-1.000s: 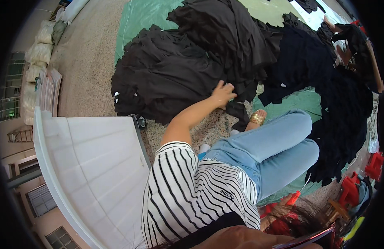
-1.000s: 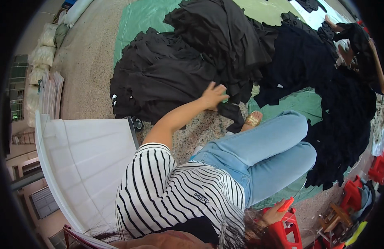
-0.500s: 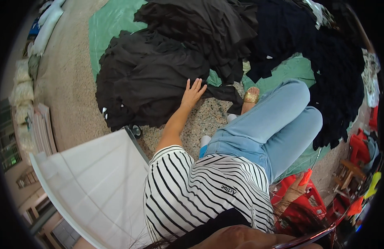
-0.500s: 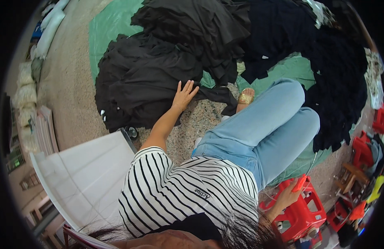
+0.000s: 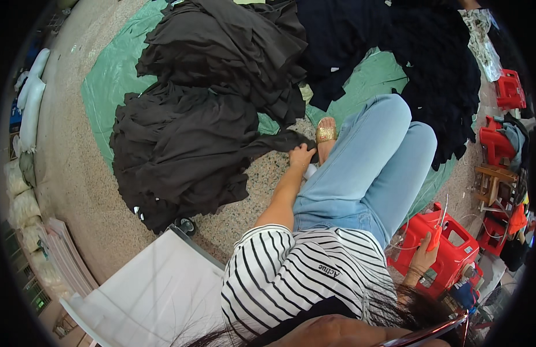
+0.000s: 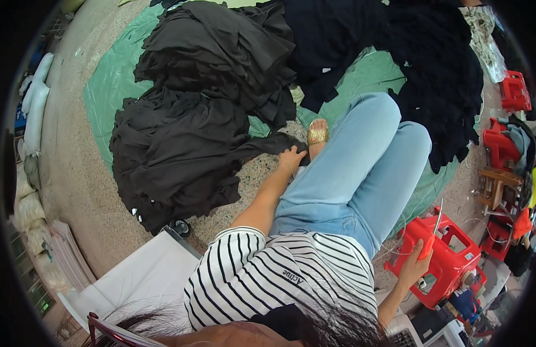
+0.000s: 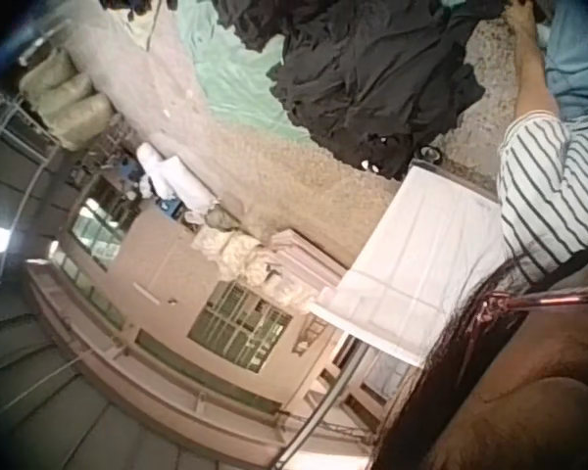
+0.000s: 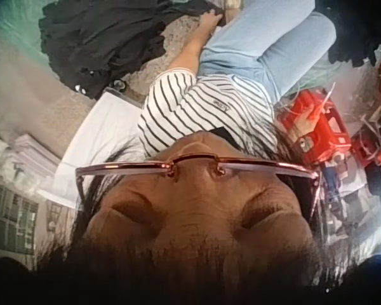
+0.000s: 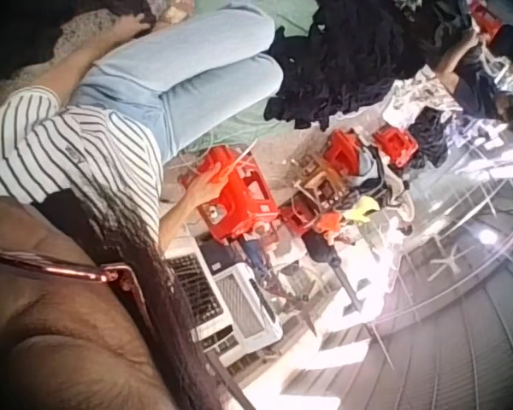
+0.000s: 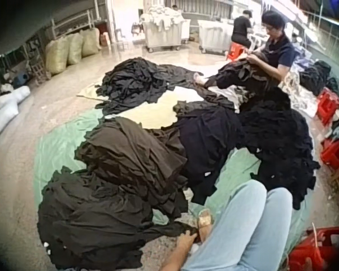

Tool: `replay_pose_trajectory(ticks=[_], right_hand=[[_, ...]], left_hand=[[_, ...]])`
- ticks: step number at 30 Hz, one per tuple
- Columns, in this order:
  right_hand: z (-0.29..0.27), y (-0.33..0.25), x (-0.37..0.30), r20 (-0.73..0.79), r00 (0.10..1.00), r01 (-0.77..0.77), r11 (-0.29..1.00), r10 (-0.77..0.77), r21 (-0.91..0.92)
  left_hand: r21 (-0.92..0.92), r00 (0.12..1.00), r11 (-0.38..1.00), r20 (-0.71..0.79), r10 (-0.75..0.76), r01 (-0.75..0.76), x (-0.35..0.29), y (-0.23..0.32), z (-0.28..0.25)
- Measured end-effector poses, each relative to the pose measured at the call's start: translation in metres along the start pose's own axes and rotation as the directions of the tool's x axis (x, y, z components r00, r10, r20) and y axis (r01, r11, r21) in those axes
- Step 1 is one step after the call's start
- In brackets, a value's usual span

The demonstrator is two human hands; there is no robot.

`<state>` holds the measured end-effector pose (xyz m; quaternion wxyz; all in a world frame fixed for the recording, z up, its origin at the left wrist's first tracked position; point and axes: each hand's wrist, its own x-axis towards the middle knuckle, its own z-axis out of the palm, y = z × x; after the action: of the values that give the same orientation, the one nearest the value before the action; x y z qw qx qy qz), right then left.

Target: Trimming loose threads from piles of dark garments using scissors.

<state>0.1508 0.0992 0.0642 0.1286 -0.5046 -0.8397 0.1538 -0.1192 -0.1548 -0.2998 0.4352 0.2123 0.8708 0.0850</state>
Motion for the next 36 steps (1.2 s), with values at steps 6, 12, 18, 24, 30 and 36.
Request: replay_pose_trajectory(ticks=[6, 12, 18, 24, 30, 36], right_hand=[[0.008, 0.011, 0.006, 0.029, 0.997, 0.069, 0.997, -0.07, 0.031], [0.03, -0.016, 0.032, 0.04, 0.997, 0.058, 0.996, -0.061, 0.071], [0.06, -0.027, 0.065, 0.082, 0.969, 0.225, 0.968, -0.234, 0.108], [0.059, -0.027, 0.059, 0.048, 0.976, 0.21, 0.974, -0.215, 0.081], [0.064, 0.006, 0.056, 0.103, 0.991, 0.081, 0.992, -0.091, 0.098], [0.06, 0.002, 0.044, 0.077, 0.995, 0.058, 0.997, -0.062, 0.051]], left_hand=[[-0.535, 0.901, 0.821, -0.43, -0.061, -0.2, -0.038, -0.04, 0.017], [-0.758, 0.751, 0.499, -0.599, -0.278, -0.419, -0.288, -0.127, -0.164], [-0.579, 0.017, 0.765, -0.8, -0.6, -0.282, -0.585, -0.283, -0.202], [-0.748, -0.076, 0.643, -0.64, -0.764, -0.163, -0.619, -0.423, -0.135], [-0.827, -0.573, -0.006, -0.385, -0.724, 0.562, -0.466, -0.417, -0.054], [-0.523, 0.15, 0.671, -0.72, -0.678, 0.525, -0.313, -0.211, -0.104]])
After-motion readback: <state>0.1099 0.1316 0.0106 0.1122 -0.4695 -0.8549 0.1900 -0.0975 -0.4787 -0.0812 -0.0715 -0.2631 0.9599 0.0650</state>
